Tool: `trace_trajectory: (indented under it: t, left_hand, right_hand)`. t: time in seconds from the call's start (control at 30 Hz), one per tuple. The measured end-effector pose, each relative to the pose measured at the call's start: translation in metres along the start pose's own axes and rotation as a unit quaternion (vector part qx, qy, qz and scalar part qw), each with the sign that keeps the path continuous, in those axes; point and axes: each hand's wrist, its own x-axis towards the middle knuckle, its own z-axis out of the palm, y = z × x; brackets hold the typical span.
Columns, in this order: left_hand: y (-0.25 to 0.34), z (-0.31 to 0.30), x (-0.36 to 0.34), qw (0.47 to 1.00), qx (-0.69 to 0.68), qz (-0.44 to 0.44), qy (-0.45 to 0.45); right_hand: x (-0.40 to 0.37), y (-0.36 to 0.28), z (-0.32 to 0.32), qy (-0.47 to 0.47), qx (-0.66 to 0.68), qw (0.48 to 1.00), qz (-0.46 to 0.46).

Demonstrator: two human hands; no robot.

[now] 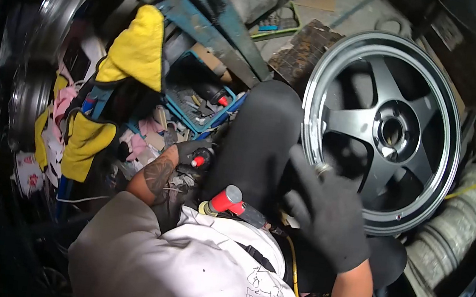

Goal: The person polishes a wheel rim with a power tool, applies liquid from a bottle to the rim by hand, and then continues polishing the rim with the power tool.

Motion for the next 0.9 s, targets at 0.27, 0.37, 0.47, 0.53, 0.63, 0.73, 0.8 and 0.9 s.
trace_trajectory:
  t: [0.27,0.37,0.47,0.53,0.63,0.73,0.8,0.9]
  left_hand:
    - [0.004,0.038,0.035,0.815,0.289,0.269,0.423]
    - [-0.028,0.045,0.064,0.683,0.417,0.322,0.506]
    - [-0.021,0.073,0.053,0.653,0.438,0.342,0.514]
    - [-0.019,0.075,0.049,0.635,0.452,0.368,0.507]
    - [-0.005,0.072,0.057,0.643,0.450,0.426,0.450]
    - [0.001,0.069,0.059,0.617,0.480,0.465,0.416]
    - [0.016,0.128,0.012,0.623,0.439,0.496,0.416]
    - [0.030,0.192,-0.056,0.461,0.516,0.618,0.375]
  right_hand:
    - [0.000,-0.052,0.091,-0.070,0.019,0.993,-0.098]
    - [-0.001,-0.057,0.098,-0.087,0.021,0.993,-0.072]
    - [-0.003,-0.062,0.107,-0.094,0.040,0.993,-0.061]
    - [-0.008,-0.066,0.116,-0.089,0.038,0.994,-0.055]
    - [-0.002,-0.060,0.127,-0.072,0.132,0.986,-0.066]
    - [-0.003,-0.060,0.121,-0.039,0.224,0.973,-0.027]
    - [-0.003,-0.060,0.116,0.028,0.304,0.952,0.008]
    - [0.008,-0.042,0.095,0.065,0.461,0.883,0.053]
